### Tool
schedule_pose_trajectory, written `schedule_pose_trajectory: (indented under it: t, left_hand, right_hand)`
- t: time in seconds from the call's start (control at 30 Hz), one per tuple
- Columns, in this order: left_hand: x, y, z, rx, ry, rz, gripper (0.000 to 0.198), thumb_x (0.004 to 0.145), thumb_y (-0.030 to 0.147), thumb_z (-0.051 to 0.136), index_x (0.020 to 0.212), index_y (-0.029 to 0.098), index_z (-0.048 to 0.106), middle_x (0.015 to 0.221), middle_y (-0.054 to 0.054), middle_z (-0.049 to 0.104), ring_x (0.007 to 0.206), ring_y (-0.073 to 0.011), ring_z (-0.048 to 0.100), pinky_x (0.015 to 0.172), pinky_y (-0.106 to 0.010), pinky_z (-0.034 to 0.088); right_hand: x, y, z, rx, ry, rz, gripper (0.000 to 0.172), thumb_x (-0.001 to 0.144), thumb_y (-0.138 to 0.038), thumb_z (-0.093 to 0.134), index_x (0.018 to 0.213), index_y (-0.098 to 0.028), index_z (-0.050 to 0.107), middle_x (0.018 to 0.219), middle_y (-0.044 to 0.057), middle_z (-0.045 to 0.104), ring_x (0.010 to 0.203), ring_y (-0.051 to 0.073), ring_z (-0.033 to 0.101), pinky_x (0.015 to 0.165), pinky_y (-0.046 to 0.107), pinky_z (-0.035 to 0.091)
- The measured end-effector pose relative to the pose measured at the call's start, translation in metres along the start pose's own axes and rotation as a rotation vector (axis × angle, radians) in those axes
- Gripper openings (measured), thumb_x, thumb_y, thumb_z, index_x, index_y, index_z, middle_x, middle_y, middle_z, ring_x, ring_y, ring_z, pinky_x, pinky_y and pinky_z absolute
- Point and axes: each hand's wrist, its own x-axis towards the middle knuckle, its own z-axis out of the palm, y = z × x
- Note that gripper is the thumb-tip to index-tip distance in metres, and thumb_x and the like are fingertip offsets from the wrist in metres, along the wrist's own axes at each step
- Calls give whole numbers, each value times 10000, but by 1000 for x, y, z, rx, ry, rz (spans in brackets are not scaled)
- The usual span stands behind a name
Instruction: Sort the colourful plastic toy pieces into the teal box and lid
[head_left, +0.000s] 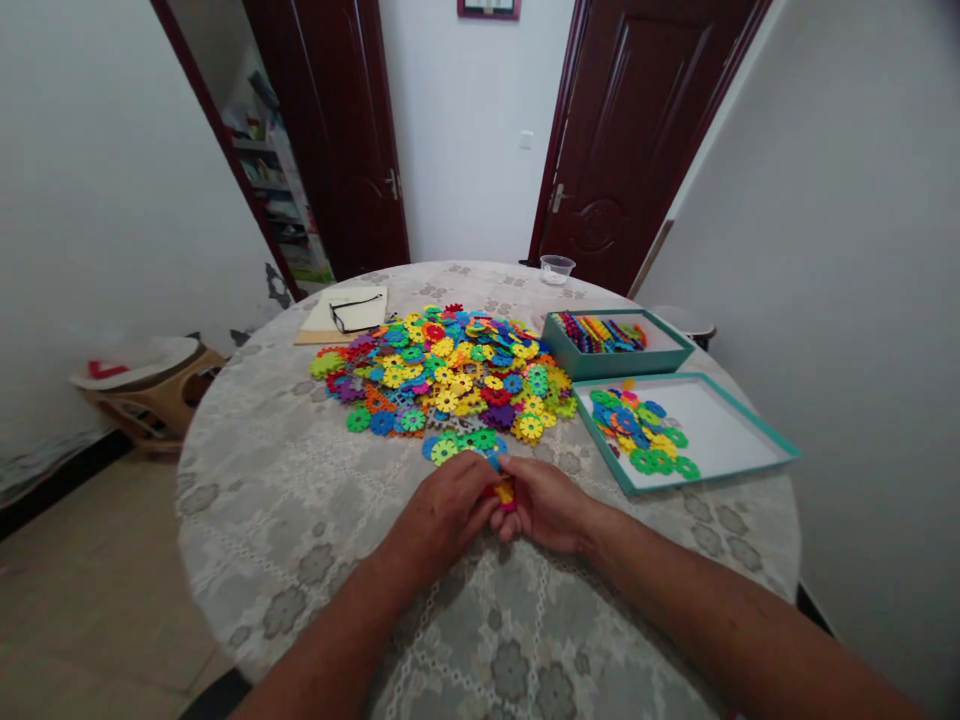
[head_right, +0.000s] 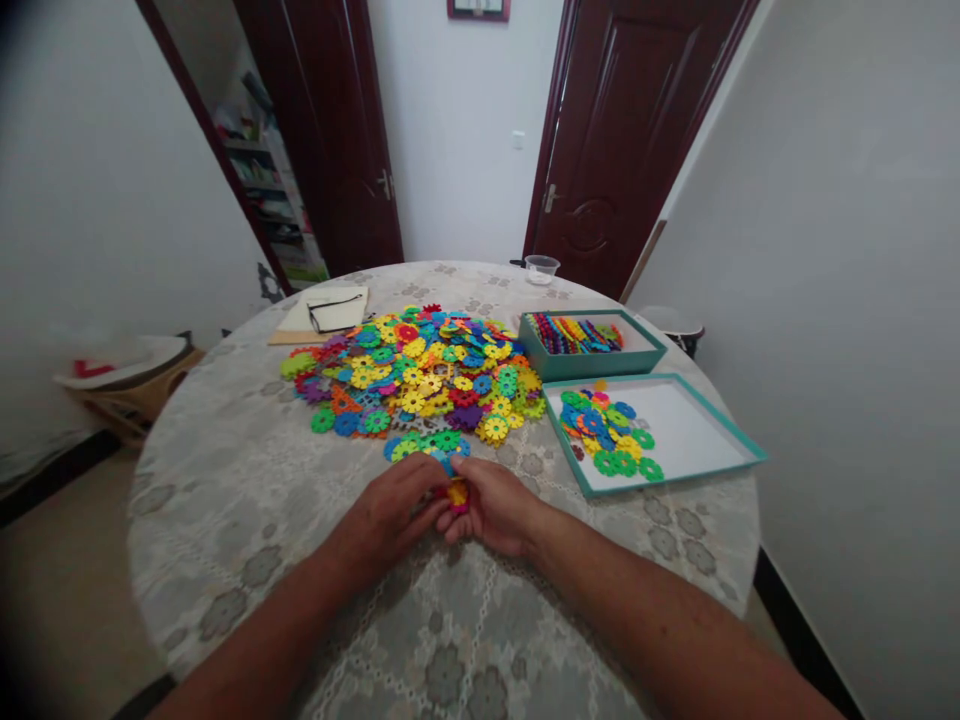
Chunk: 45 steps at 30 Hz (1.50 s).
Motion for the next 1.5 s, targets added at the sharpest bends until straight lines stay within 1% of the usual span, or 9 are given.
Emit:
schedule_pose_trajectory:
  t: [0.27, 0.4, 0.53, 0.67, 0.87, 1.03, 1.2, 1.3, 1.5]
  left_hand:
    - [-2, 4, -3, 12, 55, 24, 181, 1032, 212, 481, 1000, 202, 659, 999, -72, 652, 970, -184, 620, 877, -301, 500]
    - [-3, 3, -7, 93, 63, -5, 179, 1033, 218, 474, 1004, 208, 650, 995, -75, 662, 965, -193, 622, 869, -313, 511]
    - [-6, -8, -12, 232, 126, -104, 140, 993, 208, 531, 1072, 197, 646, 1100, -104, 666, 1080, -241, 611, 975, -390, 515]
    - [-12, -27, -15, 338, 145, -216, 259, 943, 199, 590, 1198, 183, 637, 1270, -141, 626, 1224, -294, 572, 1088, -476, 484]
    - [-16, -39, -15, 390, 121, -271, 379, 913, 217, 609, 1291, 203, 626, 1388, -147, 584, 1292, -316, 557, 1140, -506, 463]
    - [-15, -38, -14, 385, 114, -279, 391, 913, 228, 606, 1300, 187, 641, 1401, -166, 590, 1309, -331, 553, 1136, -519, 468]
    - [-16, -41, -11, 416, 104, -283, 395, 894, 225, 634, 1287, 193, 650, 1416, -170, 584, 1318, -338, 547, 1147, -527, 453]
    - [-17, -43, -9, 425, 97, -286, 407, 887, 227, 645, 1294, 199, 651, 1431, -169, 576, 1327, -340, 539, 1159, -529, 439]
    - [-16, -42, -9, 414, 93, -294, 425, 879, 212, 657, 1305, 202, 649, 1428, -171, 578, 1334, -340, 532, 1153, -529, 438]
  right_hand:
    - [-6, -8, 3, -85, 132, -114, 252, 881, -380, 727, 936, -174, 593, 673, -22, 631, 489, 91, 573, 418, 171, 483]
    - [-16, -29, 0, -175, 264, -196, 247, 839, -382, 718, 924, -189, 589, 810, 14, 681, 510, 89, 548, 409, 190, 409]
    - [-37, -63, -19, -785, 511, -428, 261, 905, -464, 585, 831, -215, 566, 717, 1, 640, 552, 134, 542, 511, 249, 396]
    - [-59, -98, -54, -1527, 956, -629, 265, 944, -411, 477, 760, -230, 535, 717, 31, 619, 683, 187, 560, 643, 295, 365]
    - [-75, -119, -117, -1871, 1300, -418, 245, 953, -257, 420, 874, -179, 639, 861, 138, 690, 795, 244, 608, 725, 339, 388]
    - [-70, -116, -128, -1924, 1274, -622, 283, 929, -174, 427, 1029, -111, 684, 1032, 194, 707, 1031, 299, 625, 946, 408, 440]
    - [-40, -86, -93, -1908, 887, -866, 299, 962, -182, 431, 1147, -159, 665, 1211, 167, 685, 1192, 283, 583, 1083, 440, 415]
    - [-22, -64, -72, -2006, 769, -769, 342, 982, -251, 485, 1276, -140, 622, 1301, 188, 639, 1262, 306, 528, 1104, 454, 389]
    - [3, -52, -58, -2061, 945, -490, 466, 995, -369, 524, 1361, -87, 578, 1214, 235, 621, 1162, 346, 526, 1018, 460, 397]
